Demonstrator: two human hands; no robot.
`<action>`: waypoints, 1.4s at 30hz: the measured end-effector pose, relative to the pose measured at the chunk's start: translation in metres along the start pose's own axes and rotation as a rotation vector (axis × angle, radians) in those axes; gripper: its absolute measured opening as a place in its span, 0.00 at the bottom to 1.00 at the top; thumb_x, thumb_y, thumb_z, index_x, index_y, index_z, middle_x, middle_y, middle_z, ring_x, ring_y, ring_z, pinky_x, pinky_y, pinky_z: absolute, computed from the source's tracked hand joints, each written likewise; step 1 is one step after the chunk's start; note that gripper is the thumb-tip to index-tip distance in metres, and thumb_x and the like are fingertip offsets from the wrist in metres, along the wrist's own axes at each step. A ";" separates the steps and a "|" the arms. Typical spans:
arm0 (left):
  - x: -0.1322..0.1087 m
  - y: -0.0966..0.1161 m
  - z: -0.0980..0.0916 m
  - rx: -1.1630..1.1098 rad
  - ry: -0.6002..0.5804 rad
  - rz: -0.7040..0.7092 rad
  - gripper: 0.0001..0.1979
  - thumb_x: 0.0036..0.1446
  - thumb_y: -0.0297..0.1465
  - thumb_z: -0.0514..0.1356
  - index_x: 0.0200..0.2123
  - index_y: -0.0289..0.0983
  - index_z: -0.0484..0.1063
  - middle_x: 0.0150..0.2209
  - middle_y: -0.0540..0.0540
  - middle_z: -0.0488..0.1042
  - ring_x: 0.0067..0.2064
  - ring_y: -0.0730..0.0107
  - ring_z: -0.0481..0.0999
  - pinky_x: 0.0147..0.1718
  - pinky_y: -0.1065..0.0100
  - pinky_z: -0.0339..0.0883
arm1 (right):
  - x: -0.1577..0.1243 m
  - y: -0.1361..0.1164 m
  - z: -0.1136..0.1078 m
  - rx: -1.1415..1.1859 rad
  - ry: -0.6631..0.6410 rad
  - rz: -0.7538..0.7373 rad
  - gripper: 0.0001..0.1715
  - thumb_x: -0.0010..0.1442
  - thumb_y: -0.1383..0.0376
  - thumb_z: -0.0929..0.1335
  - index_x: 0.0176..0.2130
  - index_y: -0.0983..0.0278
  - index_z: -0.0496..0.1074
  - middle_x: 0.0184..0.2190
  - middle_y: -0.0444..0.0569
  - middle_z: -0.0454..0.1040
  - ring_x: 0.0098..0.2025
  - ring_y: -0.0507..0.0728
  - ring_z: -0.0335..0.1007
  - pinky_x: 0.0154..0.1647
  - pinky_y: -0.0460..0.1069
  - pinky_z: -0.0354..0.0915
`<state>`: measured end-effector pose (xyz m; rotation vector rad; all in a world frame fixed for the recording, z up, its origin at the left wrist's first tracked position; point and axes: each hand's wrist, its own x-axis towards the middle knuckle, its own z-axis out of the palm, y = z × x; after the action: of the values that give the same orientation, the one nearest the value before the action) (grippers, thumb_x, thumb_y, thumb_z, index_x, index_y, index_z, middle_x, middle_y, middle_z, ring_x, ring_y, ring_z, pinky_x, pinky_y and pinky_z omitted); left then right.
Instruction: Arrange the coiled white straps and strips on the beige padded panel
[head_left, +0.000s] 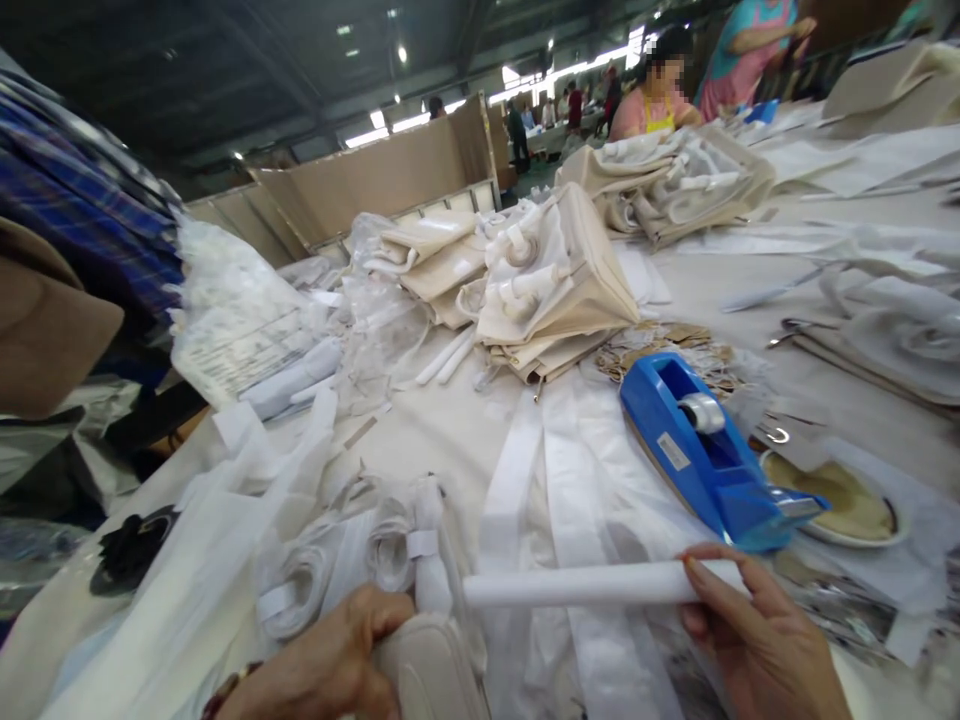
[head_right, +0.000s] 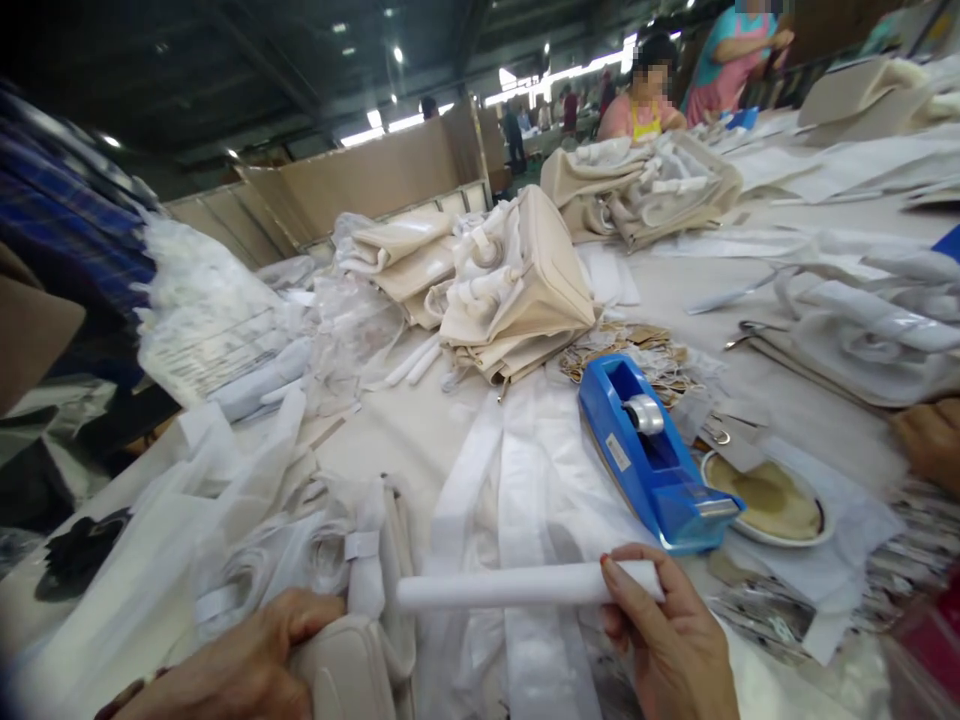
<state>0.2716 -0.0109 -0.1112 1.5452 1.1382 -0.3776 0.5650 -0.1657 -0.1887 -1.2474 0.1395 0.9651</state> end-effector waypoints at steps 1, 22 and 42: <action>-0.001 -0.003 0.000 0.020 0.009 -0.011 0.17 0.34 0.33 0.66 0.33 0.36 0.75 0.30 0.54 0.73 0.34 0.67 0.70 0.30 0.73 0.63 | 0.001 0.000 0.000 -0.022 -0.018 0.021 0.29 0.29 0.54 0.80 0.30 0.62 0.71 0.22 0.39 0.67 0.19 0.46 0.60 0.16 0.40 0.59; -0.006 0.007 -0.003 0.019 0.002 0.184 0.11 0.42 0.34 0.63 0.32 0.38 0.77 0.36 0.53 0.73 0.40 0.64 0.70 0.39 0.69 0.66 | 0.007 -0.012 0.031 -0.230 -0.044 0.064 0.30 0.29 0.51 0.79 0.30 0.63 0.70 0.16 0.41 0.66 0.16 0.49 0.58 0.13 0.43 0.57; -0.052 -0.077 0.004 0.311 0.976 0.494 0.18 0.58 0.31 0.56 0.51 0.35 0.67 0.52 0.39 0.71 0.56 0.56 0.66 0.57 0.51 0.55 | -0.021 0.057 0.098 -0.956 -0.693 -0.041 0.28 0.51 0.41 0.65 0.35 0.63 0.70 0.15 0.39 0.64 0.19 0.51 0.59 0.22 0.45 0.56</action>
<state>0.1857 -0.0454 -0.1179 2.3098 1.3724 0.6403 0.4745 -0.0950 -0.1823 -1.6545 -0.9899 1.4385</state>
